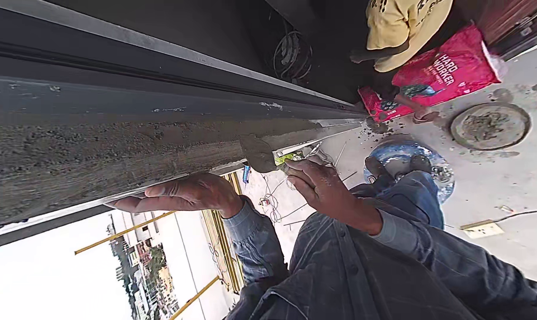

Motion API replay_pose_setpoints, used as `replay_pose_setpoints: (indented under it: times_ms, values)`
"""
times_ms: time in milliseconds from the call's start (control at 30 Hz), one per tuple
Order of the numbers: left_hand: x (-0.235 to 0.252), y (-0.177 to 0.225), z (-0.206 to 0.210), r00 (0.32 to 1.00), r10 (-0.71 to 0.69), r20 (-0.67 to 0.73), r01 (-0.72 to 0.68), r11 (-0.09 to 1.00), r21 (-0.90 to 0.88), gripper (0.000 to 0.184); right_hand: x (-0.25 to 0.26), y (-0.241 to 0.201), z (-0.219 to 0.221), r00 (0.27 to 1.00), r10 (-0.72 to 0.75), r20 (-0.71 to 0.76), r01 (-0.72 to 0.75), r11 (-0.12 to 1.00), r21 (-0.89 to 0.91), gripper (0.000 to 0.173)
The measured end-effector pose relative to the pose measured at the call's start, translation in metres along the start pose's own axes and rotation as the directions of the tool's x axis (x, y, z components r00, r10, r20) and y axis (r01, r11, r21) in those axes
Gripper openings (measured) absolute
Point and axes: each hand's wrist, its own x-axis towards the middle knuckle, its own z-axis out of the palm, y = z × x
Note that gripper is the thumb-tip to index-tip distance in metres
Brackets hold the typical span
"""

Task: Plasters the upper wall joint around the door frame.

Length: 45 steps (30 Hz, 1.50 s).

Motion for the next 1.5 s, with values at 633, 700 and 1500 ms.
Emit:
replay_pose_setpoints:
  times_ms: [633, 700, 1500]
  values:
    - [0.000, 0.004, 0.000, 0.998, 0.057, 0.021, -0.058, 0.993, 0.101, 0.060, -0.022, 0.026, -0.022, 0.914, 0.392, 0.103, -0.379, 0.917, -0.125, 0.041]
    - [-0.002, 0.007, -0.001, 0.998, 0.057, 0.031, -0.060, 0.991, 0.122, 0.061, -0.021, 0.049, -0.028, 0.852, 0.507, 0.128, -0.484, 0.857, -0.176, 0.041]
    - [-0.001, 0.008, -0.014, 0.995, -0.093, 0.022, 0.092, 0.995, 0.040, 0.067, 0.000, -0.076, -0.013, 0.984, 0.107, 0.141, -0.101, 0.994, -0.053, 0.038]
